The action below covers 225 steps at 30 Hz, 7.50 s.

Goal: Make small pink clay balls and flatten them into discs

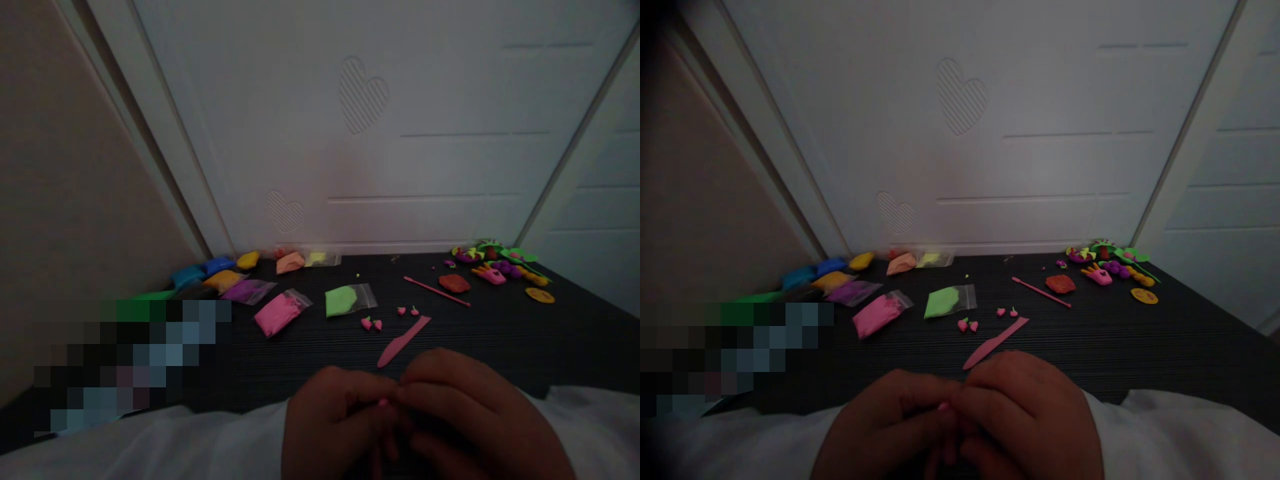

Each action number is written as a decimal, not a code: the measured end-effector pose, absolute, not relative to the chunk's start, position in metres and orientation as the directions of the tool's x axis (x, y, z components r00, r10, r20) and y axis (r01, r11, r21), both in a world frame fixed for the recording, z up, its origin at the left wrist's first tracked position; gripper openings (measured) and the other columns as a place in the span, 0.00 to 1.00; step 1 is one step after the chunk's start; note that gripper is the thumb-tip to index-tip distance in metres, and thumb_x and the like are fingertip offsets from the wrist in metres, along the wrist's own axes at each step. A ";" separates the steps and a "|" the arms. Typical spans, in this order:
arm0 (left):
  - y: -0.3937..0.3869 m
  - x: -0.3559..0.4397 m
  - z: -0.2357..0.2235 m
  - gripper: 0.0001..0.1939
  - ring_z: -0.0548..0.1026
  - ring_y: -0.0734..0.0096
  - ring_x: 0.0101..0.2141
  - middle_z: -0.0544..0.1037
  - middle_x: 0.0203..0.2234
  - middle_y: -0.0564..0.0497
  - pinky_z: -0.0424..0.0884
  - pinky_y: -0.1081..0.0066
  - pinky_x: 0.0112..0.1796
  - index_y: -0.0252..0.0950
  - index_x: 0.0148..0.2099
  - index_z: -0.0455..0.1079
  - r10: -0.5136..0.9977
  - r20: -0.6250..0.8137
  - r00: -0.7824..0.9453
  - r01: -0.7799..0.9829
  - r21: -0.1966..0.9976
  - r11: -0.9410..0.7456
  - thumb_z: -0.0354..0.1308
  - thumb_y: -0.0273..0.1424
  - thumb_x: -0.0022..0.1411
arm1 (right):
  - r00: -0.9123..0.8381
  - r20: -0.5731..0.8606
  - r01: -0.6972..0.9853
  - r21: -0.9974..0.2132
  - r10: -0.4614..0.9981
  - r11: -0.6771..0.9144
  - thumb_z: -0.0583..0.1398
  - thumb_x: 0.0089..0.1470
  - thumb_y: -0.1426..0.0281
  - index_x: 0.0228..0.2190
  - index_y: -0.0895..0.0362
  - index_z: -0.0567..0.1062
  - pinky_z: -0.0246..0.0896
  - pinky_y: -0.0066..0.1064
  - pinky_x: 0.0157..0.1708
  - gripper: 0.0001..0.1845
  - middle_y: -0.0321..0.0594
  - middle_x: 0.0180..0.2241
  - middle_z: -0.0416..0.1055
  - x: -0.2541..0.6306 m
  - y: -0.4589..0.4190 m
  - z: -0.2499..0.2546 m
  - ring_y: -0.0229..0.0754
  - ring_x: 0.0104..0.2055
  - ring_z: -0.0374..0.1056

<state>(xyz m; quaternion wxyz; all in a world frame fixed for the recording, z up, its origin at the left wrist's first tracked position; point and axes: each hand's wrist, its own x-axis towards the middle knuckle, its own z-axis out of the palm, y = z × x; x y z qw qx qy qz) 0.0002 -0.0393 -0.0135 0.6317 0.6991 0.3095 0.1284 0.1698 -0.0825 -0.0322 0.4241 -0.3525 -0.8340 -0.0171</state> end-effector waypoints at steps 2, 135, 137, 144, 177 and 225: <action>-0.039 0.000 -0.014 0.07 0.62 0.82 0.17 0.67 0.18 0.55 0.60 0.80 0.21 0.32 0.32 0.68 0.599 -0.256 0.759 0.261 0.962 0.081 0.50 0.30 0.53 | -0.354 0.739 0.610 -0.282 0.573 0.741 0.53 0.50 0.69 0.37 0.55 0.69 0.61 0.29 0.28 0.11 0.40 0.31 0.69 0.169 -0.083 -0.034 0.38 0.32 0.63; -0.031 -0.006 -0.018 0.13 0.64 0.83 0.15 0.70 0.15 0.55 0.58 0.82 0.18 0.31 0.28 0.63 0.669 -0.258 0.697 0.170 0.966 0.195 0.51 0.37 0.55 | -0.424 0.671 0.612 -0.283 0.608 0.739 0.54 0.49 0.72 0.39 0.56 0.66 0.61 0.29 0.32 0.12 0.40 0.34 0.67 0.178 -0.083 -0.033 0.37 0.35 0.62; -0.032 -0.005 -0.019 0.12 0.66 0.82 0.16 0.71 0.16 0.54 0.61 0.81 0.19 0.31 0.29 0.63 0.671 -0.240 0.702 0.143 0.970 0.198 0.49 0.36 0.57 | -0.448 0.653 0.607 -0.279 0.611 0.744 0.55 0.48 0.74 0.39 0.56 0.66 0.60 0.29 0.33 0.13 0.40 0.35 0.67 0.179 -0.082 -0.033 0.37 0.36 0.62; -0.035 -0.002 -0.018 0.09 0.68 0.79 0.22 0.71 0.22 0.50 0.65 0.78 0.23 0.29 0.34 0.63 0.638 -0.144 0.757 0.039 0.984 0.176 0.45 0.29 0.59 | -0.426 0.627 0.632 -0.310 0.652 0.711 0.55 0.48 0.73 0.41 0.54 0.65 0.60 0.28 0.36 0.15 0.39 0.36 0.66 0.179 -0.081 -0.030 0.36 0.38 0.61; -0.033 0.002 -0.017 0.13 0.70 0.79 0.26 0.71 0.27 0.50 0.68 0.77 0.28 0.33 0.46 0.62 0.610 -0.127 0.782 -0.026 0.971 0.236 0.49 0.26 0.57 | -0.437 0.567 0.613 -0.380 0.698 0.692 0.54 0.48 0.79 0.41 0.54 0.63 0.62 0.25 0.38 0.17 0.36 0.37 0.68 0.178 -0.084 -0.020 0.34 0.39 0.64; -0.030 -0.005 -0.015 0.05 0.67 0.81 0.23 0.71 0.25 0.54 0.64 0.77 0.27 0.31 0.30 0.71 0.637 -0.179 0.750 0.081 0.980 0.180 0.59 0.28 0.48 | -0.409 0.576 0.591 -0.424 0.708 0.687 0.53 0.47 0.78 0.40 0.56 0.64 0.61 0.27 0.39 0.16 0.40 0.40 0.62 0.183 -0.080 -0.023 0.36 0.43 0.59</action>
